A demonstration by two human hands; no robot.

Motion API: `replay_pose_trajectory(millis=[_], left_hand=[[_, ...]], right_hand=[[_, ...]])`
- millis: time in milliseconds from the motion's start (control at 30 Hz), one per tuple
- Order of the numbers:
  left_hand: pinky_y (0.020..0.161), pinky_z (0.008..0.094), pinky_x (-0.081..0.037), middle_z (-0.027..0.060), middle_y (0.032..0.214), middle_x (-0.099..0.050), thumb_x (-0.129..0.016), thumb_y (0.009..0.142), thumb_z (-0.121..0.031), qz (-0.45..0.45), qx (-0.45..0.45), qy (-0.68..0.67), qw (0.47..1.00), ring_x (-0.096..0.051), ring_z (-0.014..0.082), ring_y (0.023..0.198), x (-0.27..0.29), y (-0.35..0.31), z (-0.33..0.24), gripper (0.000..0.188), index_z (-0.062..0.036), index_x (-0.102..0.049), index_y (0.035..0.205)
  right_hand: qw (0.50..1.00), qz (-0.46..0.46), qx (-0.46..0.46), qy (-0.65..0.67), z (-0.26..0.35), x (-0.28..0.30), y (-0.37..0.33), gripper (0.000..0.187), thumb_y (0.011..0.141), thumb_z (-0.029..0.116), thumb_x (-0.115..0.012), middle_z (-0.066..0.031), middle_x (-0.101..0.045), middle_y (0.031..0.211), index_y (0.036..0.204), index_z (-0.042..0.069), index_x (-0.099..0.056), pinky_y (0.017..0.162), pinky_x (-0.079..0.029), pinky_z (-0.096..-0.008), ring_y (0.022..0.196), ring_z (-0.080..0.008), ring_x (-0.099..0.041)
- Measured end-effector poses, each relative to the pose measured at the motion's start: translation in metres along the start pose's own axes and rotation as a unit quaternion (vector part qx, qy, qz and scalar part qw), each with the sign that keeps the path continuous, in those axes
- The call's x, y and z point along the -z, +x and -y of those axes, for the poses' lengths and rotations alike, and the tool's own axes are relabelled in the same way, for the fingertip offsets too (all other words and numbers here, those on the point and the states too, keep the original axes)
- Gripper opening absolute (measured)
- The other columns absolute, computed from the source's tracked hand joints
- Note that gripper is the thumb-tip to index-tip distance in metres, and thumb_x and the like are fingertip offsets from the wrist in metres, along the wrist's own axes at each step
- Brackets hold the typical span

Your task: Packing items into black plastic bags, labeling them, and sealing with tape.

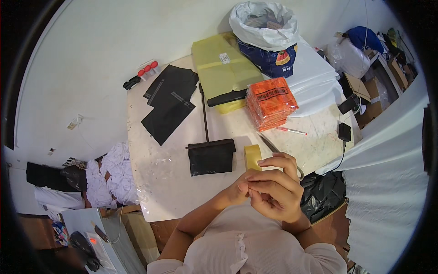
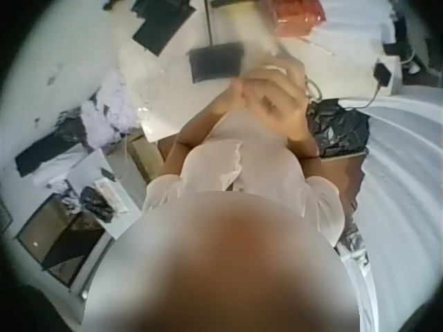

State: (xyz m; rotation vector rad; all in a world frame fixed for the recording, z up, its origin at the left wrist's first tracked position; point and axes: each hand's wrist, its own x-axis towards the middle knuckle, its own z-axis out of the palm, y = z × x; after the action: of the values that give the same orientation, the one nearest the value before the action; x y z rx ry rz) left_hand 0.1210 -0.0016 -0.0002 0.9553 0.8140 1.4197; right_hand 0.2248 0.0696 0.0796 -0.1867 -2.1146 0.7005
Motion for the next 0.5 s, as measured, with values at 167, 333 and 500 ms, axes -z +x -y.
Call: replay_pose_trajectory(millis=[167,333,500], left_hand=[[0.056,0.0197,-0.040,0.0021,0.072,-0.055,-0.029,0.057,-0.089,-0.019,-0.004,0.006,1.000,-0.053,0.0079,0.072,0.001,-0.004,0.008,0.096,-0.0008,-0.056,0.083],[0.046,0.0198,-0.037,0.0035,0.067,-0.058,-0.018,0.057,-0.091,0.234,-0.021,-0.103,0.966,-0.053,0.0093,0.056,0.010,0.004,0.009,0.092,-0.0074,-0.055,0.071],[0.035,0.0209,-0.030,-0.0010,0.044,-0.045,-0.013,0.057,-0.091,0.245,0.016,-0.097,0.965,-0.042,0.0102,0.036,0.004,0.005,-0.004,0.089,-0.0086,-0.048,0.056]], right_hand=[[0.998,0.040,-0.022,0.052,-0.004,0.006,0.002,0.020,0.059,0.004,-0.069,-0.0022,-0.063,0.084,0.078,0.007,-0.065,0.079,-0.042,-0.0383,0.092,-0.0250,-0.055],[0.980,0.036,-0.108,0.166,-0.012,0.006,0.001,0.021,0.057,0.006,-0.070,-0.0056,-0.065,0.079,0.078,0.006,-0.067,0.081,-0.042,-0.0375,0.088,-0.0275,-0.056],[0.946,0.105,-0.129,0.279,-0.016,0.007,0.007,0.021,0.058,0.009,-0.074,-0.0061,-0.065,0.079,0.077,0.007,-0.067,0.081,-0.041,-0.0374,0.087,-0.0271,-0.056]])
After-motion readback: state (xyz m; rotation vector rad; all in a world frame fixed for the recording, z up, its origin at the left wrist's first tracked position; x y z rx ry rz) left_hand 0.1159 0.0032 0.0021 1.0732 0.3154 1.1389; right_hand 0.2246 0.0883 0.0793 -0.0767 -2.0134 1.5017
